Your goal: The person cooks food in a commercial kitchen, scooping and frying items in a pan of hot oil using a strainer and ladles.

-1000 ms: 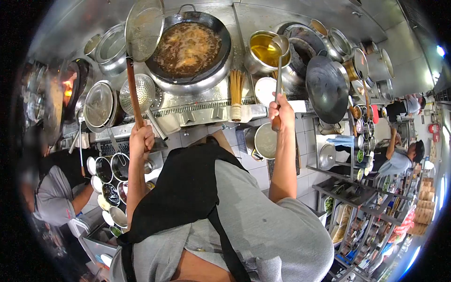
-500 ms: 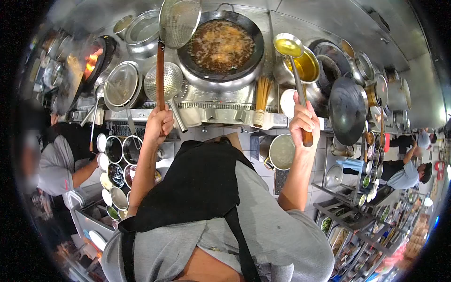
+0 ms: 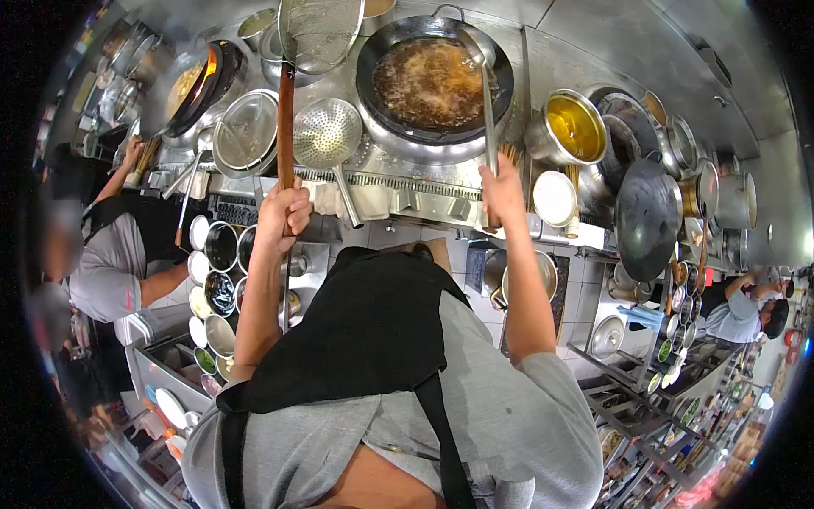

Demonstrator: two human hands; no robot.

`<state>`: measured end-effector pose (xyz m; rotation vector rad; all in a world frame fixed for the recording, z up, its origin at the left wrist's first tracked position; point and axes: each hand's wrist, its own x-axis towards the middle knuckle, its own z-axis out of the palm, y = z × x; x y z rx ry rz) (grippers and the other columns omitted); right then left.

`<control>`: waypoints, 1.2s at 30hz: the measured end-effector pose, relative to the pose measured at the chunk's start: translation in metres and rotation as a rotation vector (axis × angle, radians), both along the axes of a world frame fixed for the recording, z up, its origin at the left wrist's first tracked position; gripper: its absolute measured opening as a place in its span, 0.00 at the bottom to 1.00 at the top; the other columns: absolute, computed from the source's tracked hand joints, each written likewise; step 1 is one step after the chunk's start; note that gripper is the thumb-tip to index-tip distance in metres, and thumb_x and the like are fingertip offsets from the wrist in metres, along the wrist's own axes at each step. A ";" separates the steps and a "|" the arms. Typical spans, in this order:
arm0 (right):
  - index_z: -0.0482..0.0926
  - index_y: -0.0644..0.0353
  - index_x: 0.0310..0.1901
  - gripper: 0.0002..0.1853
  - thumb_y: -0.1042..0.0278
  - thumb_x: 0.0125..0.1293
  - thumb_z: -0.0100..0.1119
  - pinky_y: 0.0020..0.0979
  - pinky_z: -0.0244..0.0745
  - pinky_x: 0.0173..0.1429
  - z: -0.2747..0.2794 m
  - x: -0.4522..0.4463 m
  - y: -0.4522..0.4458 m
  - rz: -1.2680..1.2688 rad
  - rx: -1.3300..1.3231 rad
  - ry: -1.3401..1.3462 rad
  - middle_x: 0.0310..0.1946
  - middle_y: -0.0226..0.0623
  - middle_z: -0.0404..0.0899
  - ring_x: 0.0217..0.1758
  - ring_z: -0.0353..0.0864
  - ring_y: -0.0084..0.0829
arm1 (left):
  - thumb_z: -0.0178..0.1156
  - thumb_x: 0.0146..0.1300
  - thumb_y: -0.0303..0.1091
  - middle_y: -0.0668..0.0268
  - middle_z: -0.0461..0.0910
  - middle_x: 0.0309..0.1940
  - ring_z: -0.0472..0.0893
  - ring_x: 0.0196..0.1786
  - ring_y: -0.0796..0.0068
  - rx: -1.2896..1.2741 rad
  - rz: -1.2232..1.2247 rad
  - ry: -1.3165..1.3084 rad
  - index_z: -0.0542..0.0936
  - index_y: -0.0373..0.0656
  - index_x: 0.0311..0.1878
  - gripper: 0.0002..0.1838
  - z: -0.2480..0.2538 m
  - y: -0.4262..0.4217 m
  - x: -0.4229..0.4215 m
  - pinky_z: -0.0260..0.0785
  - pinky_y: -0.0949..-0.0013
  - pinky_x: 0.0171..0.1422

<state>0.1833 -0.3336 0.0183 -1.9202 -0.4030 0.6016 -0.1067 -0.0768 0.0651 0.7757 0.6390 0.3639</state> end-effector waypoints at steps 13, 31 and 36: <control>0.73 0.60 0.44 0.17 0.62 0.54 0.59 0.46 0.72 0.35 -0.118 -0.124 0.029 0.409 -0.216 -0.294 0.23 0.51 0.75 0.29 0.78 0.53 | 0.52 0.60 0.24 0.72 0.63 0.18 0.60 0.11 0.83 0.116 0.047 0.034 0.63 0.45 0.38 0.08 0.004 0.000 -0.016 0.50 0.75 0.11; 0.76 0.61 0.47 0.13 0.68 0.61 0.60 0.32 0.69 0.27 -0.096 -0.150 0.013 0.405 -0.028 -0.050 0.23 0.38 0.74 0.21 0.73 0.33 | 0.51 0.60 0.24 0.72 0.63 0.17 0.61 0.11 0.82 0.084 -0.023 -0.022 0.62 0.44 0.37 0.08 -0.012 0.012 -0.020 0.52 0.75 0.11; 0.73 0.58 0.57 0.15 0.70 0.70 0.55 0.19 0.55 0.14 0.009 -0.156 -0.059 -0.040 0.237 0.497 0.16 0.23 0.65 0.11 0.61 0.16 | 0.51 0.61 0.24 0.72 0.63 0.18 0.62 0.12 0.82 0.027 0.032 -0.016 0.62 0.46 0.39 0.08 -0.005 0.006 -0.021 0.53 0.75 0.11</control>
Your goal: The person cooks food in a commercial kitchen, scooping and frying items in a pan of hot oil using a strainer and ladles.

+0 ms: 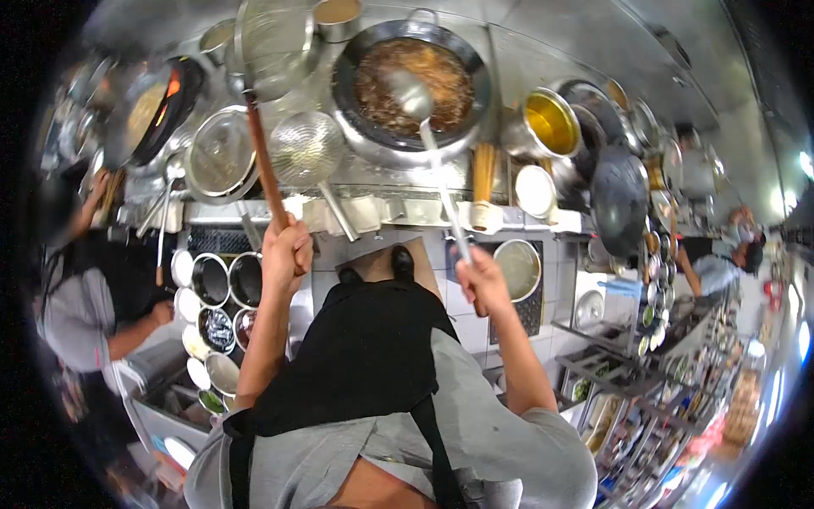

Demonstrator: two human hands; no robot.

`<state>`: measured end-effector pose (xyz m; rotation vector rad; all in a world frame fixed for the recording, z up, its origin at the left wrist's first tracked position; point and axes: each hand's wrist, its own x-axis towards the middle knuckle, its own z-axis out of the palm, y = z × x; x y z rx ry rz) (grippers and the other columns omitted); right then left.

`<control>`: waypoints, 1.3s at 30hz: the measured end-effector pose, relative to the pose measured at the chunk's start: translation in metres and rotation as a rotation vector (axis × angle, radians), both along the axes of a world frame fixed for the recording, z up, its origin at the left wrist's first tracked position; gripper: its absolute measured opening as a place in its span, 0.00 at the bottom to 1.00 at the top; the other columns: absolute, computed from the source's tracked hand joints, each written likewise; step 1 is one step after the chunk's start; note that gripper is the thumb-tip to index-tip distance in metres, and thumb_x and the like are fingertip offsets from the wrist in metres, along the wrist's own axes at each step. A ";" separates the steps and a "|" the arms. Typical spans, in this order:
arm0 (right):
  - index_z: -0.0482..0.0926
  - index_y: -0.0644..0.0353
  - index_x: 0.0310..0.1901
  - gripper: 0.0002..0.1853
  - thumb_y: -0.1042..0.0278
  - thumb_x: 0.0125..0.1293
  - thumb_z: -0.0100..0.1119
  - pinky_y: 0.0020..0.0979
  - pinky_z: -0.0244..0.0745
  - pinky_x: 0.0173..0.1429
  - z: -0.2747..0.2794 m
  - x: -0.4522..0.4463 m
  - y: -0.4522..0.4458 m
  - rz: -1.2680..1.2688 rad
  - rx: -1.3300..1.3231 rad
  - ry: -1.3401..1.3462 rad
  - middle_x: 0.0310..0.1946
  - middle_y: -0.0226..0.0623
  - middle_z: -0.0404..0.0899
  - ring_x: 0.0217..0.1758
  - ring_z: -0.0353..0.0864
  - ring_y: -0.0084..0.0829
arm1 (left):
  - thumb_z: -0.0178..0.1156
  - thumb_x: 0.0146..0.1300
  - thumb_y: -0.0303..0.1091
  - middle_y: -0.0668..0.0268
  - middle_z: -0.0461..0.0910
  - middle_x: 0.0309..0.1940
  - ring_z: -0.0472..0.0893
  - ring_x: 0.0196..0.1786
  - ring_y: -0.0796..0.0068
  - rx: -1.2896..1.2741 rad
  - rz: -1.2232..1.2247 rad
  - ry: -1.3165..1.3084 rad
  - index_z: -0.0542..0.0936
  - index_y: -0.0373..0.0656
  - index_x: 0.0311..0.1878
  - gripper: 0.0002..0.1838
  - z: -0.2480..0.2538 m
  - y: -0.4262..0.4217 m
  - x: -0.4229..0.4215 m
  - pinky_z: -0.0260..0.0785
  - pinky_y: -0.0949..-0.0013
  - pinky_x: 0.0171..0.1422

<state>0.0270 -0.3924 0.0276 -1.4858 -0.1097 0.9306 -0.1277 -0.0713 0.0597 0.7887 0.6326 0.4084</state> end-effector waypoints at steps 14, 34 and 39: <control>0.71 0.60 0.37 0.13 0.60 0.74 0.45 0.28 0.64 0.15 -0.002 0.185 -0.062 -0.593 -0.207 -0.244 0.18 0.30 0.67 0.13 0.64 0.22 | 0.52 0.62 0.27 0.71 0.63 0.21 0.61 0.14 0.83 -0.181 -0.036 -0.066 0.65 0.46 0.41 0.07 0.046 -0.042 -0.010 0.56 0.77 0.14; 0.59 0.80 0.63 0.23 0.66 0.77 0.38 0.23 0.65 0.20 0.069 0.130 -0.007 -0.250 1.265 1.008 0.25 0.31 0.63 0.16 0.64 0.20 | 0.50 0.62 0.25 0.74 0.63 0.20 0.62 0.15 0.84 -0.163 -0.042 -0.070 0.65 0.47 0.39 0.06 0.035 -0.033 0.013 0.55 0.77 0.15; 0.67 0.68 0.57 0.17 0.63 0.77 0.42 0.23 0.62 0.20 0.022 0.165 0.041 -0.099 0.852 0.908 0.22 0.25 0.62 0.15 0.62 0.17 | 0.52 0.61 0.25 0.74 0.62 0.20 0.61 0.15 0.85 -0.160 -0.058 -0.057 0.66 0.46 0.39 0.06 0.031 -0.023 0.002 0.53 0.77 0.15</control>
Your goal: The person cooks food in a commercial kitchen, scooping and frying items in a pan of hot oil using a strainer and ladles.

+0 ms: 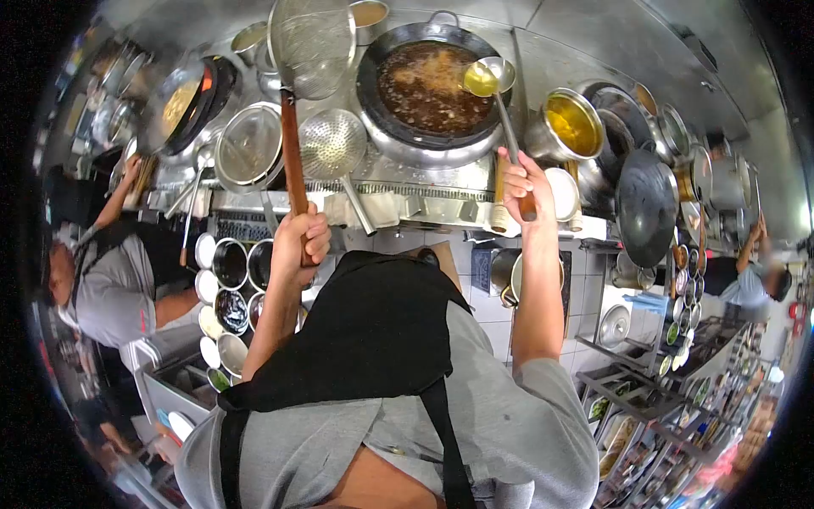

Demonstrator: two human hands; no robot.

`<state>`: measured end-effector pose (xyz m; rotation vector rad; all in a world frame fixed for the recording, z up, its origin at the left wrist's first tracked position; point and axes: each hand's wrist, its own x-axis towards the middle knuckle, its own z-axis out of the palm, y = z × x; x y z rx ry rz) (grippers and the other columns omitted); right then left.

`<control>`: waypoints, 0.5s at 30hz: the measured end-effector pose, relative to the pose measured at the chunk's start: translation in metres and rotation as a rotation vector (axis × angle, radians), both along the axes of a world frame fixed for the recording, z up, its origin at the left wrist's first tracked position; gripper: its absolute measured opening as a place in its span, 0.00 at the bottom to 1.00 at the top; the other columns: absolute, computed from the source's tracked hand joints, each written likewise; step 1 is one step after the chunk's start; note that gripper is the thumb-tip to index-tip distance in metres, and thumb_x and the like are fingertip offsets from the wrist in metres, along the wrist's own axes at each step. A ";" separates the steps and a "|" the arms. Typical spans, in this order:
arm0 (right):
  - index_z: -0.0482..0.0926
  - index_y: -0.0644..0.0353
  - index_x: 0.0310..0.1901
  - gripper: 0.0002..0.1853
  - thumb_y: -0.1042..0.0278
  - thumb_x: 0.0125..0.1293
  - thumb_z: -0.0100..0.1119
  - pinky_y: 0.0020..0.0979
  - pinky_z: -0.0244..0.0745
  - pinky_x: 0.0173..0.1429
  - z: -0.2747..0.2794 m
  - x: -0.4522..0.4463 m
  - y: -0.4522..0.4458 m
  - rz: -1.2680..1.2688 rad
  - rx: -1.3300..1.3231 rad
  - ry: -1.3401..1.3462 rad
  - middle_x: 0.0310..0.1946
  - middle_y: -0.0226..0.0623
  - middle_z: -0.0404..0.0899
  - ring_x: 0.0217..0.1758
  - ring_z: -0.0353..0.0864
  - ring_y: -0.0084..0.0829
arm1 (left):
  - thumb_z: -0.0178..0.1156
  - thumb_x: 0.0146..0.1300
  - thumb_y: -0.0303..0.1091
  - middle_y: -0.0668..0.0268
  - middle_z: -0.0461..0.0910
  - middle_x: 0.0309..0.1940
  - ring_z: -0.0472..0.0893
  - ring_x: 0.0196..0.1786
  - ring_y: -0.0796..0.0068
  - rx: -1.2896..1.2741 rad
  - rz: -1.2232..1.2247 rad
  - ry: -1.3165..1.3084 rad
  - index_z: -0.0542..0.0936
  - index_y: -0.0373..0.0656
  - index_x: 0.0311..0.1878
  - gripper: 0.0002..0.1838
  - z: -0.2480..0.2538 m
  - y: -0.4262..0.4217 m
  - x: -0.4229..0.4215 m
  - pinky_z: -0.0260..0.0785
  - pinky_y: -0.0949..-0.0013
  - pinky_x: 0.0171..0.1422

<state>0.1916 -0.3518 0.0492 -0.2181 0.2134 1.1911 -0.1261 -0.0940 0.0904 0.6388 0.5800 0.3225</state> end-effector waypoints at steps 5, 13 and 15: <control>0.68 0.61 0.49 0.11 0.68 0.68 0.52 0.26 0.61 0.13 -0.033 -0.032 0.043 0.044 -0.981 -1.201 0.17 0.25 0.66 0.12 0.64 0.19 | 0.52 0.62 0.24 0.74 0.62 0.20 0.59 0.14 0.84 0.008 0.000 -0.008 0.67 0.46 0.40 0.07 -0.003 0.003 -0.014 0.52 0.77 0.15; 0.74 0.63 0.42 0.14 0.68 0.54 0.56 0.41 0.70 0.33 -0.111 -0.141 0.049 0.192 -1.162 -1.795 0.23 0.50 0.73 0.25 0.74 0.44 | 0.52 0.60 0.23 0.72 0.64 0.21 0.61 0.14 0.83 0.014 -0.061 -0.055 0.64 0.46 0.41 0.09 0.002 0.000 -0.025 0.54 0.76 0.14; 0.74 0.63 0.42 0.15 0.66 0.53 0.55 0.43 0.71 0.34 -0.124 -0.161 0.066 0.233 -1.045 -1.851 0.25 0.52 0.75 0.27 0.77 0.46 | 0.52 0.60 0.23 0.72 0.64 0.21 0.61 0.14 0.83 -0.033 -0.069 -0.071 0.65 0.46 0.41 0.09 0.003 0.003 -0.025 0.54 0.76 0.14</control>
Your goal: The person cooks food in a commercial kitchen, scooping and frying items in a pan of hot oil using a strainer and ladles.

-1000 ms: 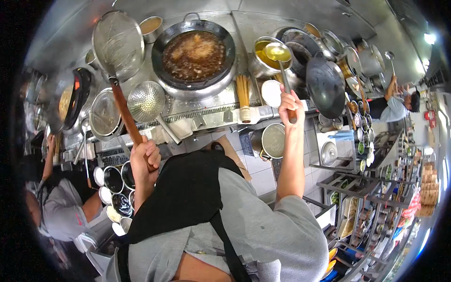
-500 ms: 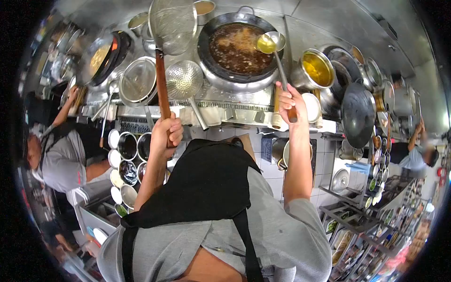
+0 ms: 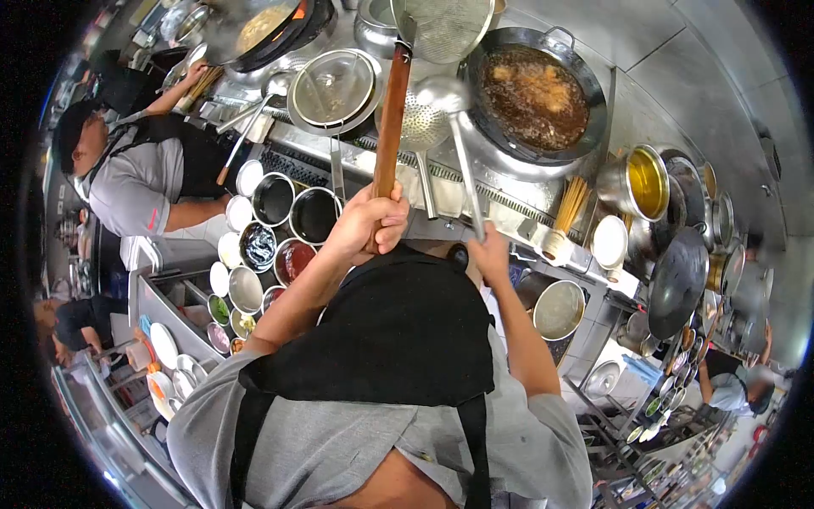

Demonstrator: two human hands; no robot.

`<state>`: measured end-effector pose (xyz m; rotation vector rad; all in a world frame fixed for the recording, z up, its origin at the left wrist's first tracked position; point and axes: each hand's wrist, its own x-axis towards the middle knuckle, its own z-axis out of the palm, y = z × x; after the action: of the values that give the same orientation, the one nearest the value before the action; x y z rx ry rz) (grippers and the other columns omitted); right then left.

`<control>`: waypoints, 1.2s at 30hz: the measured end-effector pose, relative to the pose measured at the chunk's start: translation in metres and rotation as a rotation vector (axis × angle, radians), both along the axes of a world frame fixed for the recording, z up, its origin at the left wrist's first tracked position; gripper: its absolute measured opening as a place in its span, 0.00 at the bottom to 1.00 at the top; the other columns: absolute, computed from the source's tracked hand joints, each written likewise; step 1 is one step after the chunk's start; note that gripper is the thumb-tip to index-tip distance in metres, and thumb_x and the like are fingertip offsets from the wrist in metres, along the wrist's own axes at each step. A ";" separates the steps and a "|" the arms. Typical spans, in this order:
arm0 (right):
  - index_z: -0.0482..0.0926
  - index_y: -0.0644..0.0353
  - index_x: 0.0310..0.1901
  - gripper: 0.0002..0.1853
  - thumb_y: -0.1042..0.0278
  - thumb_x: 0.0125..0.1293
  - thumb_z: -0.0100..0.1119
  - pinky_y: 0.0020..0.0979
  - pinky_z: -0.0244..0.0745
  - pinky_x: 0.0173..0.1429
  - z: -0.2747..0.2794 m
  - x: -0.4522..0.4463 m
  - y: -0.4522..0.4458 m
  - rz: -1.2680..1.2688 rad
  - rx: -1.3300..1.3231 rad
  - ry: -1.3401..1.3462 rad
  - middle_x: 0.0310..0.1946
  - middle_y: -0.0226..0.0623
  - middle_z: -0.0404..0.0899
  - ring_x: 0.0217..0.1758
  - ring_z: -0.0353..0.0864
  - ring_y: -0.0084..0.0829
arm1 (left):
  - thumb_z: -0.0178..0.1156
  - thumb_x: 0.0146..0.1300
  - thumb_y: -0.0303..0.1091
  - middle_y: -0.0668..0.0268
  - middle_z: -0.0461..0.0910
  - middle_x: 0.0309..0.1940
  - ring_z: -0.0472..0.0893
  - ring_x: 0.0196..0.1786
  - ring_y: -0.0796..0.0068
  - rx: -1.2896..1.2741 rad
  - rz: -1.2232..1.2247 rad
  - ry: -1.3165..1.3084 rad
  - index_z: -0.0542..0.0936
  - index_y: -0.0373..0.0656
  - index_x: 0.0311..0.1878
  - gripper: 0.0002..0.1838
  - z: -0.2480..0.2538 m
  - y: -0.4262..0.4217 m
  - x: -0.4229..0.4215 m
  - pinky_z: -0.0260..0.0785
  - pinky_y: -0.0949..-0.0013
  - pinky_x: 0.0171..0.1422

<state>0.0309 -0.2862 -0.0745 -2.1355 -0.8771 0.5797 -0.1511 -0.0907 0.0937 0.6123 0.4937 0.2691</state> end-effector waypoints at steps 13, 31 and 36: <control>0.71 0.63 0.57 0.24 0.49 0.74 0.45 0.42 0.70 0.62 0.031 0.001 0.069 -0.137 0.347 1.317 0.51 0.47 0.79 0.52 0.79 0.43 | 0.53 0.62 0.23 0.72 0.62 0.22 0.64 0.18 0.82 -0.225 -0.236 -0.119 0.65 0.47 0.40 0.09 -0.038 -0.028 0.050 0.61 0.74 0.21; 0.65 0.59 0.43 0.07 0.73 0.67 0.51 0.27 0.67 0.16 0.065 0.295 -0.056 -0.278 -0.050 0.165 0.21 0.30 0.69 0.15 0.67 0.21 | 0.62 0.66 0.41 0.69 0.77 0.29 0.77 0.31 0.79 0.836 -0.395 0.436 0.76 0.42 0.37 0.12 -0.157 -0.066 0.047 0.72 0.73 0.34; 0.67 0.59 0.43 0.07 0.72 0.67 0.54 0.25 0.68 0.19 0.050 0.305 -0.060 -0.062 0.029 0.761 0.24 0.28 0.70 0.18 0.68 0.19 | 0.60 0.66 0.39 0.68 0.77 0.28 0.78 0.28 0.80 0.525 -0.136 0.670 0.74 0.42 0.36 0.11 -0.209 -0.095 -0.012 0.74 0.75 0.31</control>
<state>0.3358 -0.3464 -0.0245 -1.6851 -0.3819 1.2213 -0.1627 -0.1853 -0.1152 1.2571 1.0350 0.0512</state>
